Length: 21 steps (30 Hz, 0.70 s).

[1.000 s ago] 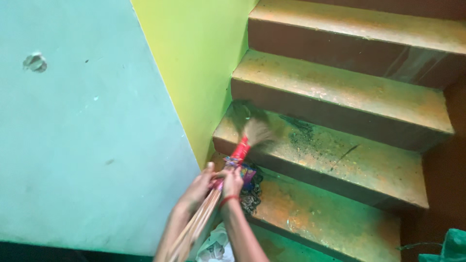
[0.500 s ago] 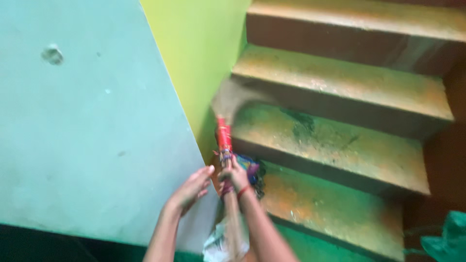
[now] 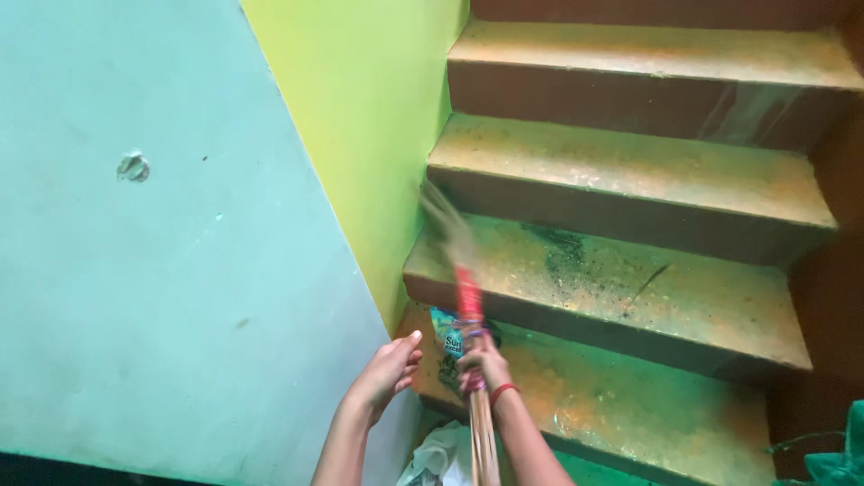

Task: The person sweeps debris down the stairs using a broom and then picks up a clump of hair and dirt by hand.

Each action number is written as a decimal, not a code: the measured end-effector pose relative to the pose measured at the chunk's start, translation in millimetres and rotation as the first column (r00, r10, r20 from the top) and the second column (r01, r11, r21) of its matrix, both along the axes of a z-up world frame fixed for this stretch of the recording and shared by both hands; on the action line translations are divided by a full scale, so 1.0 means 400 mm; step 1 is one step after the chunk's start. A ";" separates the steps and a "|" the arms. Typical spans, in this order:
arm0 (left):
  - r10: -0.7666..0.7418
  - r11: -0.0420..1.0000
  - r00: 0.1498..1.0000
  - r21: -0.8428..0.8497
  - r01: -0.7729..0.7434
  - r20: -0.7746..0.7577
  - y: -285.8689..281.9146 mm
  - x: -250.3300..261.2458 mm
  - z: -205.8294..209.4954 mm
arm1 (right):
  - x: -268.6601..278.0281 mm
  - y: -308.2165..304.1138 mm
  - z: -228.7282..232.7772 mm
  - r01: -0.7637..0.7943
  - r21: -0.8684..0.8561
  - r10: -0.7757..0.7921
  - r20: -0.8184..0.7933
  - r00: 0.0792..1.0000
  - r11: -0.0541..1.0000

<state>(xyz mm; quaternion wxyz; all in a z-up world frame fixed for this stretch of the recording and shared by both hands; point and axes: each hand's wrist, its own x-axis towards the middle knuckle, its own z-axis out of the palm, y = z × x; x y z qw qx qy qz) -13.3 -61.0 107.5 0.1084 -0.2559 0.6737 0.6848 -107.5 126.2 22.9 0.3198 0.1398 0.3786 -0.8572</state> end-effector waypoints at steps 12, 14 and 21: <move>-0.085 0.996 0.996 -0.021 0.086 0.025 0.146 -0.155 -0.022 | -0.023 0.063 -0.069 -0.180 -0.023 0.180 0.034 0.983 0.983; -0.074 0.997 0.995 -0.029 0.075 0.060 0.141 -0.152 -0.024 | -0.041 0.038 -0.143 -0.127 -0.180 0.146 0.093 0.985 0.975; -0.020 0.997 0.999 -0.073 0.023 0.048 0.002 -0.115 -0.042 | 0.079 -0.186 -0.077 0.074 0.028 -0.076 0.061 0.995 0.997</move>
